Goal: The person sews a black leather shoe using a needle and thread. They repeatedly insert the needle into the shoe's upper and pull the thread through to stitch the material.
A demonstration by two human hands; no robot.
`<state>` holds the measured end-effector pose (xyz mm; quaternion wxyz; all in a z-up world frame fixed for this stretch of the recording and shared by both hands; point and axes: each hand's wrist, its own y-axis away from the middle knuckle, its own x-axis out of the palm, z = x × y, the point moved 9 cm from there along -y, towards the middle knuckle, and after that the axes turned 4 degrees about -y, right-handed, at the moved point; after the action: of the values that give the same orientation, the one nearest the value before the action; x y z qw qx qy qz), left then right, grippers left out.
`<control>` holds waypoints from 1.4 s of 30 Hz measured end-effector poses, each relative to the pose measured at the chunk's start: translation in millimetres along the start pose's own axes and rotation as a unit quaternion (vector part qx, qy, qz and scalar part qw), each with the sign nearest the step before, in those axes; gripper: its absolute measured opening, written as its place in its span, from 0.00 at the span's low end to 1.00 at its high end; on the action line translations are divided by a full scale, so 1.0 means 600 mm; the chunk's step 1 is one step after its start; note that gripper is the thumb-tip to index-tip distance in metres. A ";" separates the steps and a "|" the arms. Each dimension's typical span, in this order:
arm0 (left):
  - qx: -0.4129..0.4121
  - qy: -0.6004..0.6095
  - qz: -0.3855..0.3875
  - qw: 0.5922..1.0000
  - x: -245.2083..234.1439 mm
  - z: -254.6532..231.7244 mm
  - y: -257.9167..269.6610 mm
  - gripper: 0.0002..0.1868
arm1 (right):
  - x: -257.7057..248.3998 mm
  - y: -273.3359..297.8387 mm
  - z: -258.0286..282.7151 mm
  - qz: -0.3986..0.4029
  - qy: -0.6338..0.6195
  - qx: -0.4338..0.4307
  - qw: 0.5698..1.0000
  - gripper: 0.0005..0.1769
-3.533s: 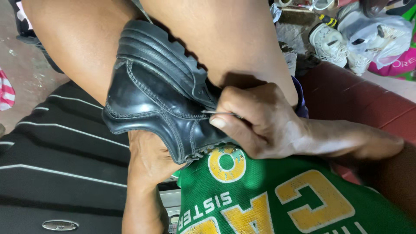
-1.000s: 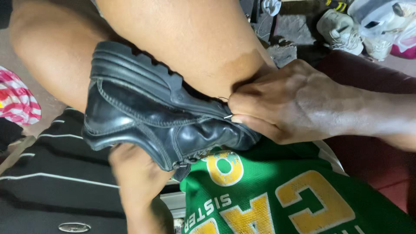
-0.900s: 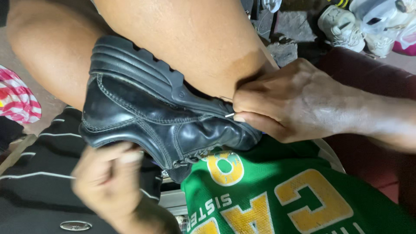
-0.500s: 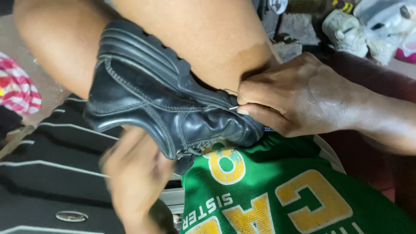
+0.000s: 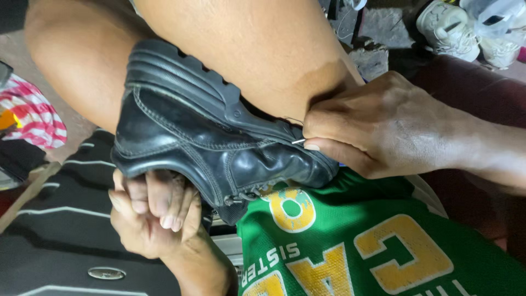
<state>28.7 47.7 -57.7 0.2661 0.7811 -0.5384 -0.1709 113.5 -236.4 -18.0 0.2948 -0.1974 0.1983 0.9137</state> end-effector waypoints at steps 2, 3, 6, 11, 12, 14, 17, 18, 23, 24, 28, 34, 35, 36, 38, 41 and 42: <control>-0.031 0.001 -0.015 0.999 -0.005 0.006 0.003 0.09 | 0.000 -0.004 0.002 0.003 0.000 -0.023 1.000 0.06; -0.048 0.000 -0.019 0.999 -0.002 0.003 0.001 0.11 | -0.003 -0.003 0.005 -0.006 0.000 -0.039 0.999 0.07; -0.039 -0.099 0.076 0.991 0.071 -0.020 -0.005 0.09 | 0.010 0.004 -0.008 0.013 0.007 -0.034 0.999 0.11; 0.088 -0.474 0.256 0.838 0.161 -0.063 -0.013 0.16 | 0.034 0.014 -0.016 0.008 0.034 -0.040 0.999 0.09; 0.041 -0.501 0.254 0.826 0.155 -0.050 -0.020 0.20 | 0.040 0.015 -0.019 0.017 0.039 -0.033 0.999 0.09; 0.065 -0.533 0.264 0.801 0.158 -0.044 -0.021 0.25 | 0.044 0.018 -0.015 0.009 0.062 -0.039 0.997 0.08; 0.060 -0.544 0.278 0.790 0.148 -0.027 -0.017 0.26 | 0.034 0.022 0.004 -0.040 0.107 -0.079 0.990 0.06; 0.051 -0.541 0.283 0.790 0.145 -0.021 -0.016 0.25 | 0.030 0.022 0.009 -0.057 0.109 -0.088 0.988 0.05; 0.123 -0.534 0.309 0.777 0.160 -0.025 -0.008 0.24 | 0.026 0.022 0.024 -0.104 0.150 -0.128 0.975 0.02; 0.136 -0.530 0.309 0.778 0.163 -0.026 -0.007 0.26 | 0.027 0.024 0.024 -0.110 0.158 -0.125 0.973 0.03; 0.013 -0.514 0.283 0.810 0.142 0.000 -0.013 0.24 | 0.041 0.033 0.025 -0.098 0.178 -0.130 0.971 0.02; 0.031 -0.537 0.290 0.792 0.151 -0.001 -0.018 0.22 | 0.032 0.026 0.035 -0.128 0.188 -0.141 0.964 0.04; 0.052 -0.544 0.300 0.782 0.157 -0.005 -0.016 0.22 | 0.029 0.021 0.036 -0.123 0.190 -0.136 0.964 0.05; 0.074 -0.550 0.310 0.772 0.162 -0.009 -0.012 0.21 | 0.026 0.017 0.040 -0.118 0.193 -0.130 0.965 0.05; 0.048 -0.561 0.296 0.772 0.157 -0.009 -0.014 0.22 | 0.018 0.007 0.045 -0.103 0.208 -0.120 0.965 0.03; 0.040 -0.575 0.289 0.764 0.157 -0.014 -0.010 0.22 | 0.011 0.012 0.053 -0.061 0.241 -0.073 0.966 0.07; 0.044 -0.580 0.289 0.761 0.158 -0.015 -0.009 0.22 | 0.015 0.015 0.051 -0.041 0.253 -0.048 0.965 0.06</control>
<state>71.9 -37.2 -51.9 -0.0944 0.3514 -0.7969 -0.4823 93.9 -224.1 5.6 0.2629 -0.4439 0.2140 0.8295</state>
